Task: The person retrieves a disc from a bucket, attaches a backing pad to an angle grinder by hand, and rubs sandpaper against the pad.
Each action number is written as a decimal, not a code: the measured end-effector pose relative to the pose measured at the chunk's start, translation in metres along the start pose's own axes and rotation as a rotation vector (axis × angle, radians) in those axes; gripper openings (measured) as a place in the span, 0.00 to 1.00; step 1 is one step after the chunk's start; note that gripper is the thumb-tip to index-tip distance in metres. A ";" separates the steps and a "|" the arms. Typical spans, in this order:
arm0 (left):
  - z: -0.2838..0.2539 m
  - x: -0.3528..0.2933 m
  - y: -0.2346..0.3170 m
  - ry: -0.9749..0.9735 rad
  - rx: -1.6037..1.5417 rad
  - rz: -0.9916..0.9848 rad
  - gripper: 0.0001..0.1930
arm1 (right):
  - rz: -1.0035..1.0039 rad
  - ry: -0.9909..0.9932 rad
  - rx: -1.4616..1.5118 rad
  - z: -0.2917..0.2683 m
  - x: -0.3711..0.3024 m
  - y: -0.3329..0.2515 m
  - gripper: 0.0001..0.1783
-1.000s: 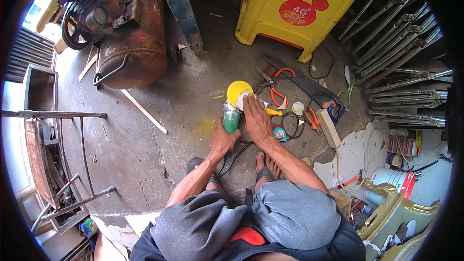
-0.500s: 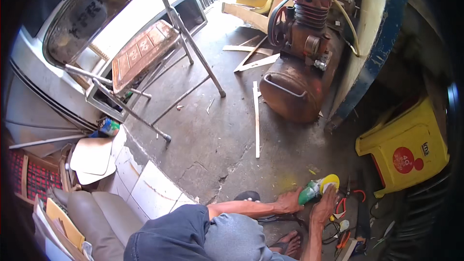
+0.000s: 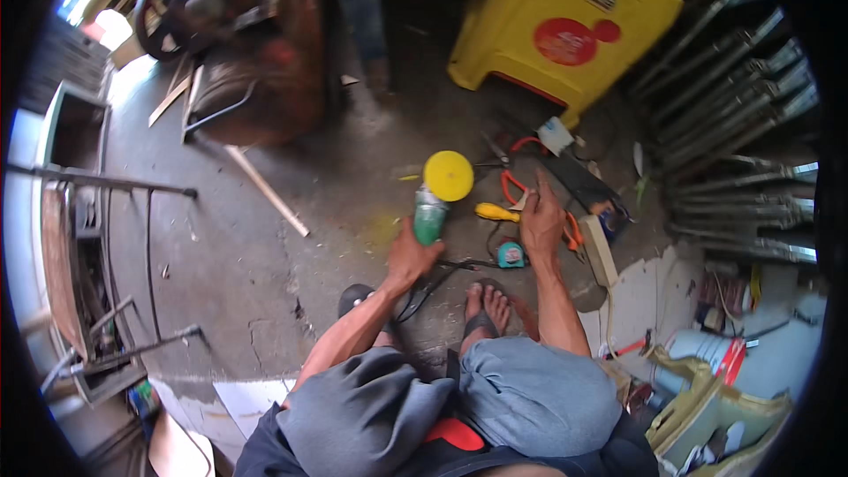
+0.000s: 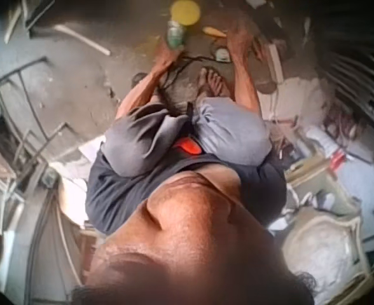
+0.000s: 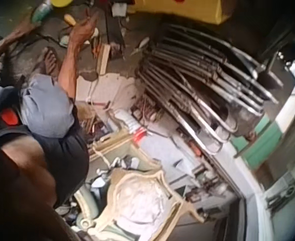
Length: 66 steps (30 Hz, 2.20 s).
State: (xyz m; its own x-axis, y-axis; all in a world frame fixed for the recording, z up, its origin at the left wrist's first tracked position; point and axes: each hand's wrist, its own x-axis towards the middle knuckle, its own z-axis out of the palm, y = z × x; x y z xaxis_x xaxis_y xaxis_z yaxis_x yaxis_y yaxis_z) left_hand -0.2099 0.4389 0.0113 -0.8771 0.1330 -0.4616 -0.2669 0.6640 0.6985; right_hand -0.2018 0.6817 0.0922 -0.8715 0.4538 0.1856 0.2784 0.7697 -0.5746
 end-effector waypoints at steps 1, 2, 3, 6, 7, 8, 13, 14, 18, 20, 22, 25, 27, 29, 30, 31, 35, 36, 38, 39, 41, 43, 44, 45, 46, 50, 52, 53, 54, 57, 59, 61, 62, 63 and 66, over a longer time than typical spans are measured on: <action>0.008 0.000 0.003 -0.035 0.003 0.031 0.40 | 0.074 0.005 -0.021 -0.008 0.000 0.017 0.23; 0.013 -0.001 0.004 -0.053 -0.022 0.031 0.40 | 0.141 0.003 -0.034 -0.015 -0.001 0.030 0.22; 0.018 0.001 0.007 -0.063 -0.048 0.024 0.40 | 0.159 0.014 -0.058 -0.021 -0.006 0.041 0.21; 0.004 0.001 -0.004 -0.096 -0.207 0.004 0.38 | 0.320 -0.169 0.117 -0.013 -0.023 0.042 0.18; 0.022 0.003 -0.002 -0.125 -0.223 0.007 0.38 | 0.333 -0.161 0.087 -0.012 -0.036 0.066 0.18; 0.009 0.001 -0.007 -0.169 -0.358 0.002 0.35 | 0.356 -0.234 0.258 0.006 -0.046 0.070 0.18; -0.027 -0.018 0.001 -0.583 -1.014 -0.272 0.26 | 0.407 -0.343 0.396 0.034 -0.053 0.073 0.18; -0.035 -0.022 0.002 -0.563 -1.006 -0.272 0.26 | 0.327 -0.290 0.233 0.035 -0.039 0.070 0.19; -0.036 -0.031 0.007 -0.716 -1.065 -0.255 0.29 | 0.001 -0.038 -0.078 0.040 0.046 0.109 0.28; -0.038 -0.036 0.003 -0.771 -1.128 -0.280 0.30 | -0.046 -0.013 -0.197 0.049 0.088 0.119 0.36; -0.047 -0.043 0.003 -0.761 -1.134 -0.272 0.30 | -0.040 -0.019 -0.270 0.057 0.117 0.126 0.40; -0.044 -0.043 0.004 -0.807 -1.160 -0.262 0.29 | -0.096 -0.132 -0.248 0.059 0.134 0.149 0.41; -0.050 -0.047 0.004 -0.764 -1.131 -0.273 0.29 | -0.004 -0.276 -0.211 0.062 0.134 0.144 0.40; -0.044 -0.048 0.008 -0.766 -1.109 -0.271 0.29 | 0.033 -0.254 -0.171 0.052 0.144 0.173 0.35; -0.042 -0.046 0.006 -0.751 -1.066 -0.270 0.30 | 0.062 -0.243 -0.117 0.050 0.146 0.177 0.31; -0.039 -0.044 0.004 -0.738 -1.023 -0.268 0.31 | 0.065 -0.238 -0.123 0.048 0.146 0.182 0.31; -0.047 -0.042 0.007 -0.547 -0.678 -0.198 0.36 | 0.184 0.004 0.063 0.045 0.115 0.122 0.21; -0.045 -0.040 0.005 -0.466 -0.540 -0.167 0.38 | 0.329 -0.015 0.312 0.048 0.098 0.095 0.19; -0.036 -0.038 0.009 -0.412 -0.412 -0.126 0.39 | 0.331 -0.097 0.618 0.051 0.056 0.064 0.19; -0.039 -0.038 0.013 -0.383 -0.392 -0.117 0.39 | 0.293 -0.086 0.559 0.052 0.034 0.035 0.20; -0.038 -0.039 0.013 -0.365 -0.377 -0.104 0.40 | 0.258 -0.069 0.488 0.048 0.013 0.009 0.22; -0.032 -0.036 0.006 -0.326 -0.366 -0.106 0.39 | 0.272 -0.361 0.607 0.052 0.006 0.007 0.25; -0.032 -0.035 0.005 -0.328 -0.368 -0.105 0.39 | 0.272 -0.360 0.605 0.056 0.002 0.006 0.25; -0.032 -0.035 0.004 -0.316 -0.360 -0.094 0.39 | 0.297 -0.349 0.680 0.060 -0.002 0.004 0.27; -0.032 -0.037 0.005 -0.303 -0.355 -0.084 0.38 | 0.321 -0.340 0.755 0.064 -0.004 0.006 0.29; -0.033 -0.038 0.009 -0.276 -0.311 -0.081 0.39 | 0.365 -0.345 0.878 0.077 -0.008 0.013 0.30; -0.034 -0.037 0.008 -0.270 -0.267 -0.102 0.39 | 0.412 -0.372 0.872 0.078 -0.009 0.006 0.28; -0.035 -0.037 0.009 -0.270 -0.267 -0.103 0.39 | 0.411 -0.373 0.872 0.076 -0.010 0.000 0.28; -0.036 -0.038 0.010 -0.266 -0.270 -0.109 0.40 | 0.442 -0.386 0.954 0.074 -0.012 -0.006 0.27; -0.036 -0.038 0.008 -0.261 -0.246 -0.108 0.40 | 0.458 -0.386 1.042 0.071 -0.012 -0.016 0.24; -0.032 -0.038 0.007 -0.263 -0.221 -0.097 0.40 | 0.444 -0.369 1.043 0.070 -0.011 -0.013 0.23; -0.029 -0.040 0.007 -0.265 -0.224 -0.091 0.41 | 0.367 -0.342 0.913 0.071 -0.009 -0.012 0.22; -0.030 -0.041 0.007 -0.264 -0.223 -0.092 0.41 | 0.368 -0.344 0.914 0.071 -0.009 -0.014 0.22; -0.030 -0.042 0.007 -0.261 -0.198 -0.098 0.41 | 0.349 -0.332 0.889 0.070 -0.010 -0.015 0.22; -0.031 -0.044 0.008 -0.257 -0.172 -0.132 0.42 | 0.307 -0.323 0.832 0.066 -0.010 -0.021 0.21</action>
State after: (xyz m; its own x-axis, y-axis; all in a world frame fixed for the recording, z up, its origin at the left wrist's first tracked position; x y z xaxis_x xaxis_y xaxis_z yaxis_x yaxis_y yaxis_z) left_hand -0.1862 0.4162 0.0541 -0.7070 0.2500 -0.6615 -0.4538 0.5571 0.6955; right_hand -0.2254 0.6311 0.0500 -0.9124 0.3410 -0.2265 0.2456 0.0132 -0.9693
